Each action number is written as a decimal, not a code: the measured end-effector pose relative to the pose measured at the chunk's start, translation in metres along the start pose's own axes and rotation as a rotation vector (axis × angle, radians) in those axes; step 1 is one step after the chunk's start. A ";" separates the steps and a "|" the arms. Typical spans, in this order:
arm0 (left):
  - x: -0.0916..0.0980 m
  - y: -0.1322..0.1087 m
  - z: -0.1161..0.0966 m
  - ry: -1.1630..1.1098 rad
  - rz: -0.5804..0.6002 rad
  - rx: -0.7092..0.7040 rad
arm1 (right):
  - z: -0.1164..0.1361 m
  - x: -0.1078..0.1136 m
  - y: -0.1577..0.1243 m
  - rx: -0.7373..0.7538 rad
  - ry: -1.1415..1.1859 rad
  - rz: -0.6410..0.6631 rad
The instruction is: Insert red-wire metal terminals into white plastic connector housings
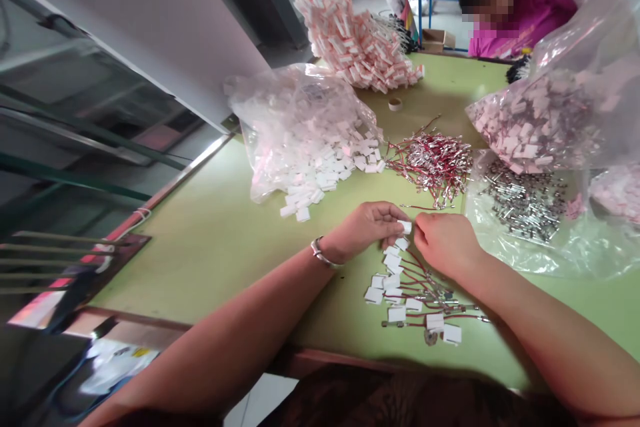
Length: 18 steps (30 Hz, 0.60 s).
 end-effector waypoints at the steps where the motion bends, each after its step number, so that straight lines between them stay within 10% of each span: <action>1: 0.000 0.001 0.001 0.000 -0.001 -0.011 | 0.001 -0.001 0.000 0.008 0.028 -0.010; 11: 0.003 0.004 -0.001 0.122 0.110 -0.014 | 0.003 -0.007 -0.006 0.022 0.106 0.019; 18: 0.048 0.035 -0.046 0.779 -0.851 -0.338 | 0.016 0.002 -0.007 0.197 0.179 0.089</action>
Point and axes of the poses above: each hand's wrist, its own y-axis towards the middle knuckle, its own x-axis out of the back of the hand, z = x × y, the point moved 1 cm from there along y, towards the middle knuckle, and after that the axes turned 13 degrees about x, right-handed, at the moved point
